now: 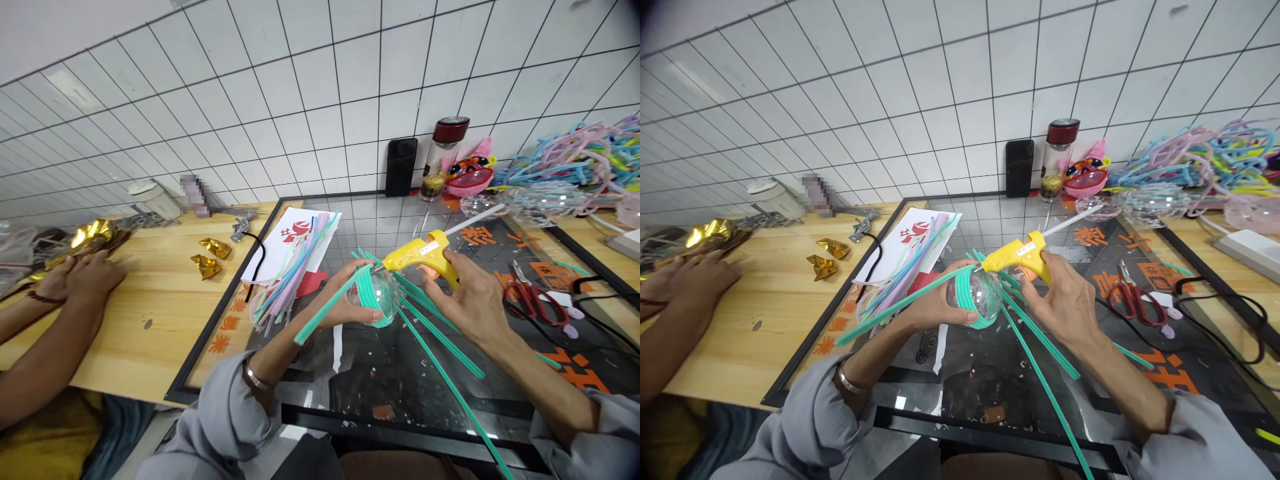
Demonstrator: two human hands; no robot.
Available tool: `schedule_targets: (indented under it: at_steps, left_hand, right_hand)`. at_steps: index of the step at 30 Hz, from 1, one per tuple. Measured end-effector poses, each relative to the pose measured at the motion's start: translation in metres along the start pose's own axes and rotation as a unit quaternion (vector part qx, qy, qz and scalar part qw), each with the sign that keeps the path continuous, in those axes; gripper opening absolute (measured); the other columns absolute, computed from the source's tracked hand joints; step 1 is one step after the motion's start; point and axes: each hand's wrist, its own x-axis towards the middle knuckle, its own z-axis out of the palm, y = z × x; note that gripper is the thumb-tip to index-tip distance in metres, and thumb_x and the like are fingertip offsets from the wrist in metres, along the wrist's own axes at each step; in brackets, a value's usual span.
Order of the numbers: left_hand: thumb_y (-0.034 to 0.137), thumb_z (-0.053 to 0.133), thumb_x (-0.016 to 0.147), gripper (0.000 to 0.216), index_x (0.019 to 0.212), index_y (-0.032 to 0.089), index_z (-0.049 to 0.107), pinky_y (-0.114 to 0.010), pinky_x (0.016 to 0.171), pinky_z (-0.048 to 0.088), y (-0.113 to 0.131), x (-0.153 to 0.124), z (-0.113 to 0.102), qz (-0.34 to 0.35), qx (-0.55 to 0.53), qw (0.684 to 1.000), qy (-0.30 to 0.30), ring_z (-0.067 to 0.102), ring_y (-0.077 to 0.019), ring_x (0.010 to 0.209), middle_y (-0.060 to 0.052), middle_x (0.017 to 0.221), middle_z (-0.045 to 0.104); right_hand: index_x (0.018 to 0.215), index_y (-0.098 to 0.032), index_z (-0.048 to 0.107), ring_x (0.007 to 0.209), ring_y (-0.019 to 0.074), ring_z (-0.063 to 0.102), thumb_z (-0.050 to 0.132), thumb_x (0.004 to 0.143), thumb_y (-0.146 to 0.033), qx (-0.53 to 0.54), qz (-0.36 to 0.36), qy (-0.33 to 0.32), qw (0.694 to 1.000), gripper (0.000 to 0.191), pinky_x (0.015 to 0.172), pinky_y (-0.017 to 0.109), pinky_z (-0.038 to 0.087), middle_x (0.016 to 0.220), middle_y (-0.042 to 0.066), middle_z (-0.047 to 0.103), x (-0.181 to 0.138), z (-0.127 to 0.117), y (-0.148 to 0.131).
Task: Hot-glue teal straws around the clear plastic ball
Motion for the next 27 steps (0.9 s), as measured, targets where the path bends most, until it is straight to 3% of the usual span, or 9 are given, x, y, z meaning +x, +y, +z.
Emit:
schedule_targets:
  at_steps: [27]
  left_hand:
    - [0.033, 0.085, 0.059, 0.081, 0.130, 0.020, 0.049, -0.046, 0.109, 0.041, 0.0035, -0.0015, 0.0012, -0.012, -0.008, 1.000, -0.001, 0.054, -0.0308, 0.123, -0.010, 0.132, 0.057]
  right_hand:
    - [0.109, -0.018, 0.062, 0.076, 0.0244, 0.068, 0.056, 0.088, -0.046, 0.011, -0.015, 0.001, 1.000, 0.036, 0.062, 0.034, 0.049, 0.090, 0.009, 0.072, 0.0011, -0.0020, 0.0034]
